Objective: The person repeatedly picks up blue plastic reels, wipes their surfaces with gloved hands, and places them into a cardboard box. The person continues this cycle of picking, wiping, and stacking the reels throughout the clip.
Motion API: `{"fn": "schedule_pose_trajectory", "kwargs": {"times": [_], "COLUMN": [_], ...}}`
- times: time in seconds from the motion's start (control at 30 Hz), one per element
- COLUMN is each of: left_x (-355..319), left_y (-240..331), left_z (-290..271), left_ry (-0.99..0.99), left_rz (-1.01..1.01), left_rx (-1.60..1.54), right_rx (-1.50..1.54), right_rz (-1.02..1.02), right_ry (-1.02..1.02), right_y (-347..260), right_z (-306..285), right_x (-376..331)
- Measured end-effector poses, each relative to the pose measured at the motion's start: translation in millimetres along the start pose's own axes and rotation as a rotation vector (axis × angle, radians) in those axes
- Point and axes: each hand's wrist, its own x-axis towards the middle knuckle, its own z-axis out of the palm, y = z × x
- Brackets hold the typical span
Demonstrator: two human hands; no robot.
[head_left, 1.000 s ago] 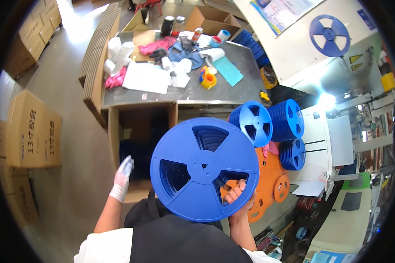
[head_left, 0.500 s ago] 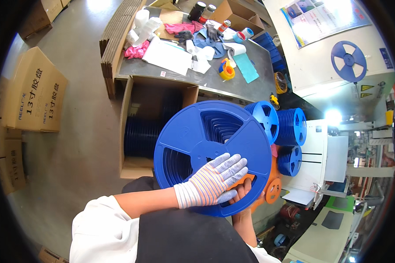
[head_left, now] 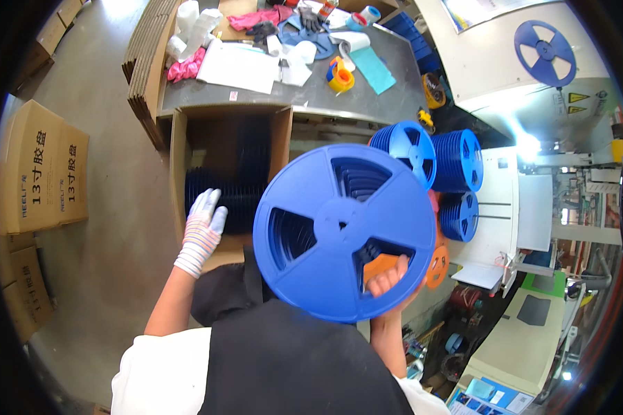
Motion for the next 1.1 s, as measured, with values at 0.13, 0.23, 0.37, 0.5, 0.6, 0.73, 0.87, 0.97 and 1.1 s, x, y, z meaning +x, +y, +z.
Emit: {"fn": "schedule_pose_trajectory", "kwargs": {"times": [0.13,0.23,0.37,0.5,0.6,0.73,0.87,0.97,1.1], "left_x": [-5,-4,-4,-14,-29,-41,-52,-61,-67], "left_y": [63,102,117,101,83,60,41,33,31], "left_z": [-32,-43,-40,-45,-64,-81,-83,-77,-69], "left_ry": [-0.173,-0.302,-0.278,-0.337,-0.430,-0.390,-0.293,-0.319,-0.327], "left_rz": [0.498,0.706,0.754,0.713,0.289,-0.356,-0.499,-0.535,-0.556], "left_rx": [-0.160,-0.017,0.049,-0.076,-0.282,-1.408,-1.655,-1.705,-1.724], "right_rx": [0.008,0.023,-0.105,-0.457,-0.449,-0.435,-0.365,-0.342,-0.351], "right_rz": [-0.024,0.003,0.033,-0.015,0.088,0.049,0.009,0.027,0.036], "right_ry": [0.116,0.079,0.184,0.527,0.469,0.442,0.464,0.480,0.494], "right_y": [-1,0,0,-2,-3,-3,-4,-5,-4], "right_z": [1,5,19,33,36,28,15,8,7], "right_x": [23,36,42,48,52,45,27,18,13]}}
